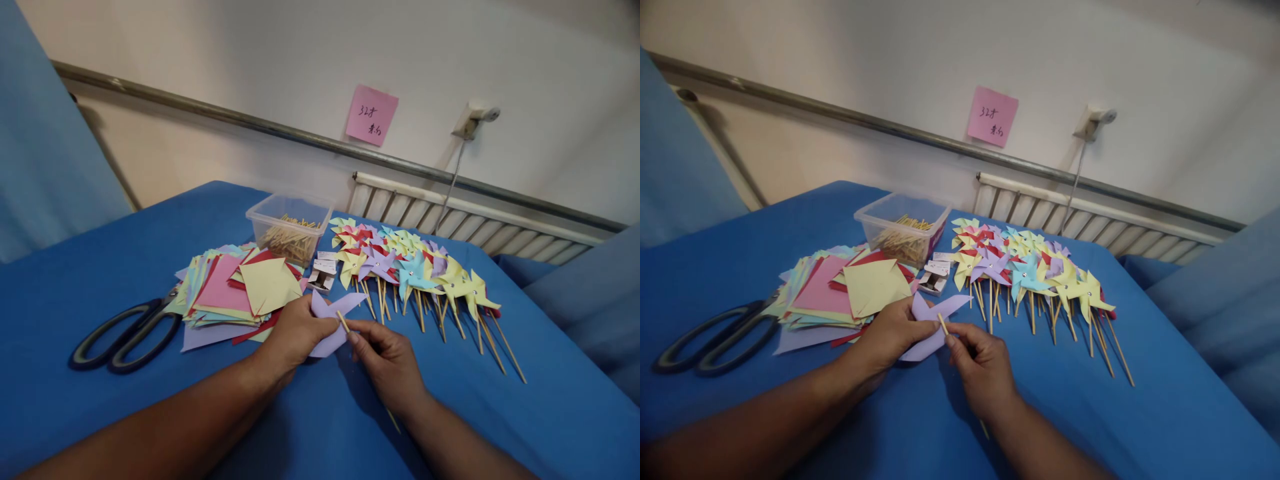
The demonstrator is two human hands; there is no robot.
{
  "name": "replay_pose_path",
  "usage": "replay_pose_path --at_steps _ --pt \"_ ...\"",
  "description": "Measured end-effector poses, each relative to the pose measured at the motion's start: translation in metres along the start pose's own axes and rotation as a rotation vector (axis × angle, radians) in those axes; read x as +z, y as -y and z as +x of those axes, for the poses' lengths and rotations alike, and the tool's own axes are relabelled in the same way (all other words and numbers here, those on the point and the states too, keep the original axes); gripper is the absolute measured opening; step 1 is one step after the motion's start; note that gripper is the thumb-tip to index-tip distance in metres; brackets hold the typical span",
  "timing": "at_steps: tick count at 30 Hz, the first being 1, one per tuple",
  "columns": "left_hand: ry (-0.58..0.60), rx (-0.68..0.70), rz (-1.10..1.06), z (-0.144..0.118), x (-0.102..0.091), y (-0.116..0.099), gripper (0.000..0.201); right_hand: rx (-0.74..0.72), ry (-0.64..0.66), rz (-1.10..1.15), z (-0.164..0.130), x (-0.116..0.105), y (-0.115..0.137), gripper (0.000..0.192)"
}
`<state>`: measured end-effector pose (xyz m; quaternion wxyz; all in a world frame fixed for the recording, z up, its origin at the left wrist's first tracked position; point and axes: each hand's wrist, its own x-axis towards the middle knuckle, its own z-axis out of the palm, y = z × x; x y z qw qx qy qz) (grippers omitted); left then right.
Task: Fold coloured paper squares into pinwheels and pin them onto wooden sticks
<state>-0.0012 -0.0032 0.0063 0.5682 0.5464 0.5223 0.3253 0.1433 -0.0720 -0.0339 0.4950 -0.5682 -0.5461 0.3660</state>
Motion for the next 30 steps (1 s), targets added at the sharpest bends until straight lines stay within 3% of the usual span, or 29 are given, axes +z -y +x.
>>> replay_pose_path --at_steps 30 --pt "0.022 -0.017 -0.036 0.0011 -0.0002 0.0018 0.021 -0.035 -0.004 -0.027 -0.0011 -0.0006 0.0014 0.025"
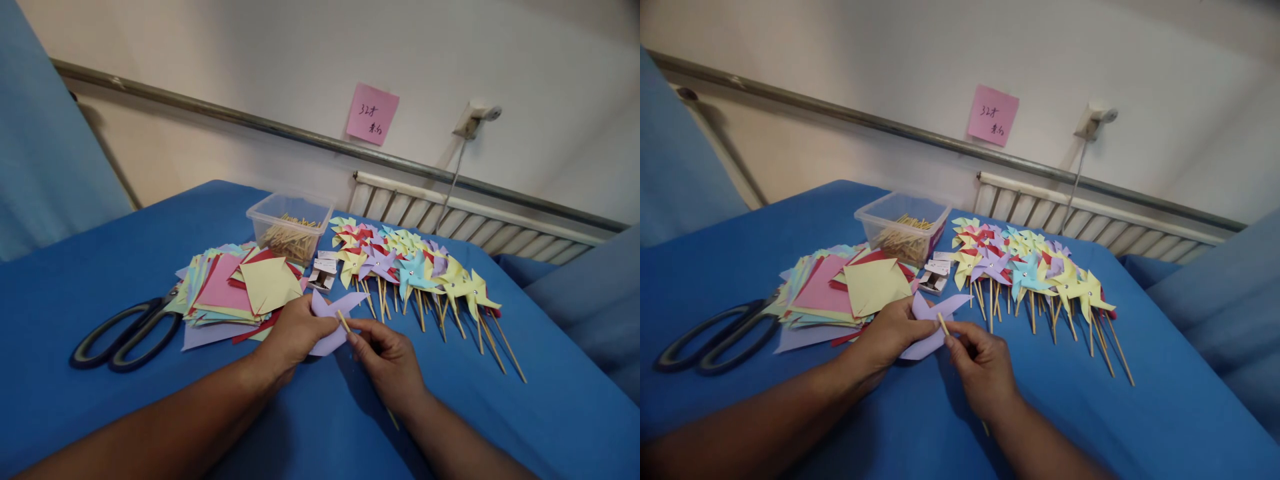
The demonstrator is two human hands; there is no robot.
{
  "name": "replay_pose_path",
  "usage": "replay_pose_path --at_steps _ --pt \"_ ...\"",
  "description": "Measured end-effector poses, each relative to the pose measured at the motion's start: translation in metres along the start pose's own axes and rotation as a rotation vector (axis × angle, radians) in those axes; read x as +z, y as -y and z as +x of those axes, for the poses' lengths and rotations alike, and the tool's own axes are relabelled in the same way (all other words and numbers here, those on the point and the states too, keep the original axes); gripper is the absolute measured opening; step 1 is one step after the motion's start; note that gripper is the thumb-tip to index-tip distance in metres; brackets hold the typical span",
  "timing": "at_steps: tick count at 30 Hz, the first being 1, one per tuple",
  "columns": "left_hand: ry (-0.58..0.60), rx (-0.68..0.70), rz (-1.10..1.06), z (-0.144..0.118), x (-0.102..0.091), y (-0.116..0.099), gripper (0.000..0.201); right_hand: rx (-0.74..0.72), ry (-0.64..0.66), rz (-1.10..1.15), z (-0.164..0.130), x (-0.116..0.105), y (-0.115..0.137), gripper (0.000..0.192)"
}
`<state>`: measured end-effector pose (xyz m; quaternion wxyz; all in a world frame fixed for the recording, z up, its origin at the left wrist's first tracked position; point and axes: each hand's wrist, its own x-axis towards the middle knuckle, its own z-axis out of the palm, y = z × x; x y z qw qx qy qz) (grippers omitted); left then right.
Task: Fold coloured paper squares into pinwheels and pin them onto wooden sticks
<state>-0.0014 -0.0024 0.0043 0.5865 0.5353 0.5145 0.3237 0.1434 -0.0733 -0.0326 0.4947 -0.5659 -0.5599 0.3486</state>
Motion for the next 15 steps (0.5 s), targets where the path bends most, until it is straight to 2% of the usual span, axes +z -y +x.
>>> replay_pose_path --at_steps 5,15 --pt "-0.014 0.042 0.049 0.0005 -0.0009 0.0002 0.021 -0.007 -0.014 -0.022 -0.0006 0.0011 0.0006 0.026" --pt "0.003 0.038 0.084 -0.0002 -0.0005 -0.0003 0.022 -0.01 -0.007 -0.039 -0.004 0.002 0.0046 0.025"
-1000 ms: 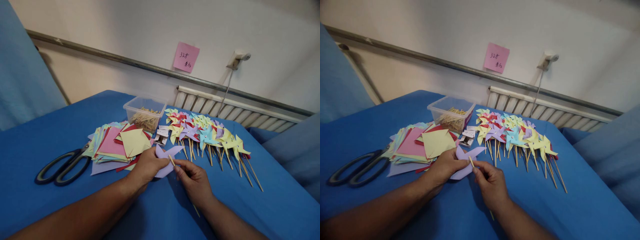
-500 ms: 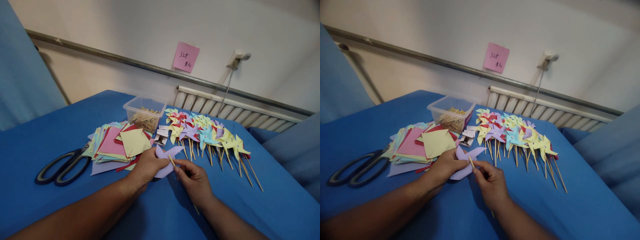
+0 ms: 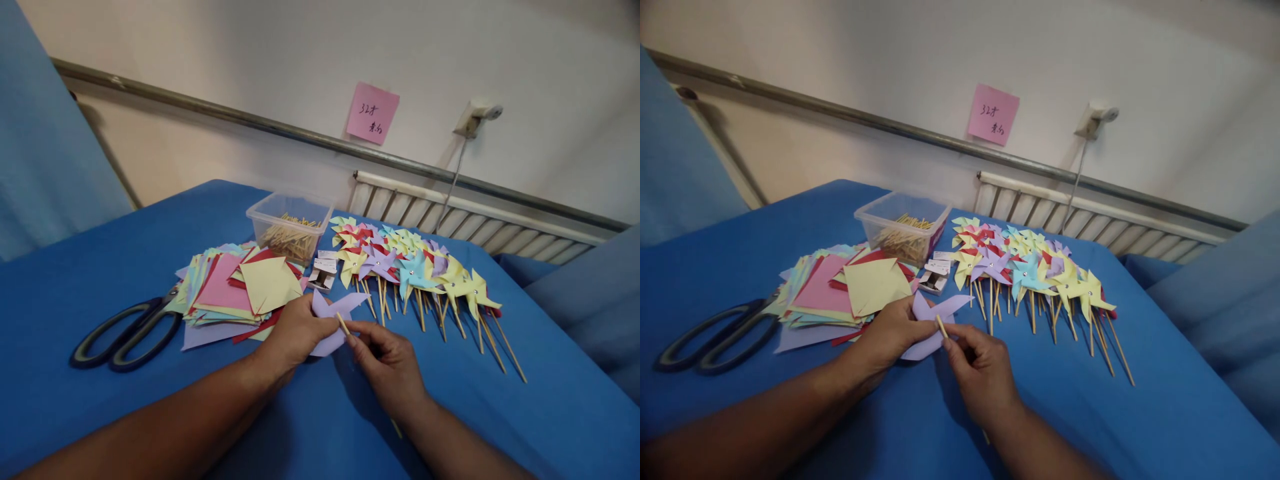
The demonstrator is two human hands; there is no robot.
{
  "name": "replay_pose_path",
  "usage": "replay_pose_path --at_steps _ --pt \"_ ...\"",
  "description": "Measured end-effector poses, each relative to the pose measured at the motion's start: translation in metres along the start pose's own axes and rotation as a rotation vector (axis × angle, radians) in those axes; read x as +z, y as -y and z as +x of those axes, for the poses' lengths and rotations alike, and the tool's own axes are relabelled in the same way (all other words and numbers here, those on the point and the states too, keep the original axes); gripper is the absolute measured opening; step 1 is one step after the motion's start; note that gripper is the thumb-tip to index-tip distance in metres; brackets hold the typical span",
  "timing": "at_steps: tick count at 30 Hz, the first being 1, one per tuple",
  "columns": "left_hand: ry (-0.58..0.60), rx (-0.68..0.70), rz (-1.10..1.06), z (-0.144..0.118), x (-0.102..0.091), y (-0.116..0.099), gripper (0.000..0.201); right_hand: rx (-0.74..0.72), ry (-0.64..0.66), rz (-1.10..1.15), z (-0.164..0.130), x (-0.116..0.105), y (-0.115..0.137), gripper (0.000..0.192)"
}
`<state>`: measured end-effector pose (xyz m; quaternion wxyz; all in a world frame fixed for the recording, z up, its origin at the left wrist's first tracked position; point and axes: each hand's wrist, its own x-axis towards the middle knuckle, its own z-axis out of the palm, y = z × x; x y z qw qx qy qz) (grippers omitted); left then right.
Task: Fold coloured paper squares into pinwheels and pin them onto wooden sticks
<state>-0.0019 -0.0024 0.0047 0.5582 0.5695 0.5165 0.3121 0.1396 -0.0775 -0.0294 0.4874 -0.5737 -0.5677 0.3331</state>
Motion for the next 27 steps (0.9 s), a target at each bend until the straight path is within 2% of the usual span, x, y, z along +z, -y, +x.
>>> replay_pose_path --at_steps 27 --pt "0.002 0.0 -0.041 -0.0001 0.0011 0.0014 0.022 -0.008 -0.042 0.003 0.0012 -0.0011 0.0025 0.024"
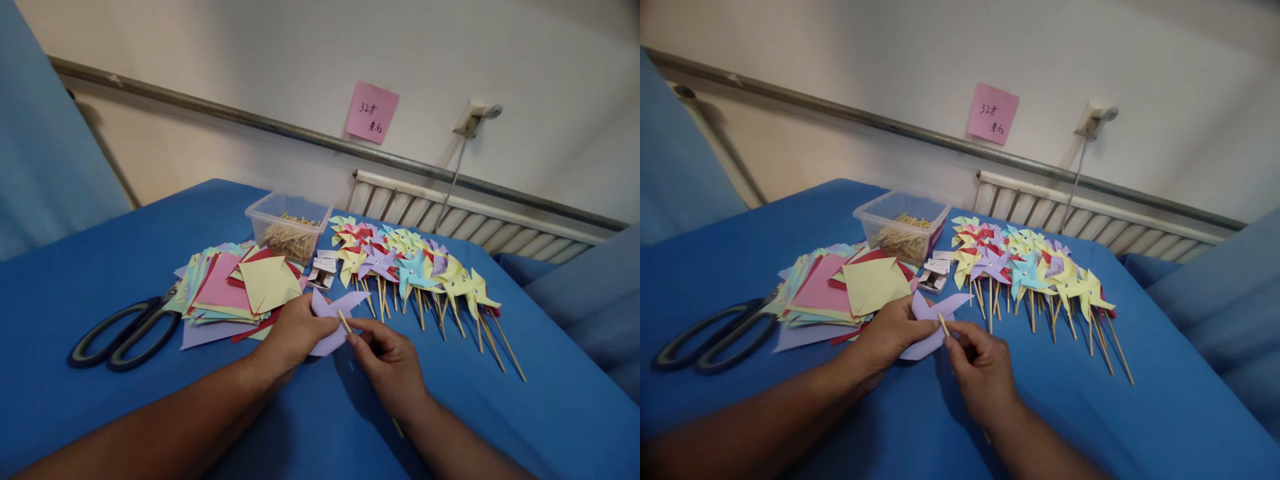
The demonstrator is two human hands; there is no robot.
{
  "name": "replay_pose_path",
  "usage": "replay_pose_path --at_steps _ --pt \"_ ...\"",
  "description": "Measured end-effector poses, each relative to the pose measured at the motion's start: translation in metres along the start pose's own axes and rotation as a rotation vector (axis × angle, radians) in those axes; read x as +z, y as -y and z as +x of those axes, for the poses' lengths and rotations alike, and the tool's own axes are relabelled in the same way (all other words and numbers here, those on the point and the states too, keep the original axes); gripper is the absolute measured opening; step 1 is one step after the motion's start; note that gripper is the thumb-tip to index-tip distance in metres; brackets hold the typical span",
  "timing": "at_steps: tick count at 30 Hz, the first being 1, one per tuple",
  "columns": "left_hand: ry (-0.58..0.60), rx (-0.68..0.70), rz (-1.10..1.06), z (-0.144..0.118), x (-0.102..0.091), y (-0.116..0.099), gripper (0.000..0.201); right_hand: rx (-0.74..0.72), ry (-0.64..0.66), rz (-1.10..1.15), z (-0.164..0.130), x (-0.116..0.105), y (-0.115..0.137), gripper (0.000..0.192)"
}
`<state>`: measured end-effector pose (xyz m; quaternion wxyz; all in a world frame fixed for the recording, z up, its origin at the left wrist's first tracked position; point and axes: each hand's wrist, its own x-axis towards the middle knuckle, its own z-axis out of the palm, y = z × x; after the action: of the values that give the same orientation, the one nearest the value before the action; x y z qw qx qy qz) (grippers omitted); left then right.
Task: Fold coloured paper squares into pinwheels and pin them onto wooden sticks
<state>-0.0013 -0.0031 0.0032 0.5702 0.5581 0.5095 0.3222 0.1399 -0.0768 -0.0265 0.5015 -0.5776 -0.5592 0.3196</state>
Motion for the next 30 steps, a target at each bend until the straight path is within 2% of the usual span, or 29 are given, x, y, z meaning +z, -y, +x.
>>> replay_pose_path --at_steps 30 --pt "0.016 0.0 0.009 -0.0008 -0.0001 -0.0019 0.021 -0.033 -0.011 -0.003 -0.0021 0.0009 0.0009 0.024"
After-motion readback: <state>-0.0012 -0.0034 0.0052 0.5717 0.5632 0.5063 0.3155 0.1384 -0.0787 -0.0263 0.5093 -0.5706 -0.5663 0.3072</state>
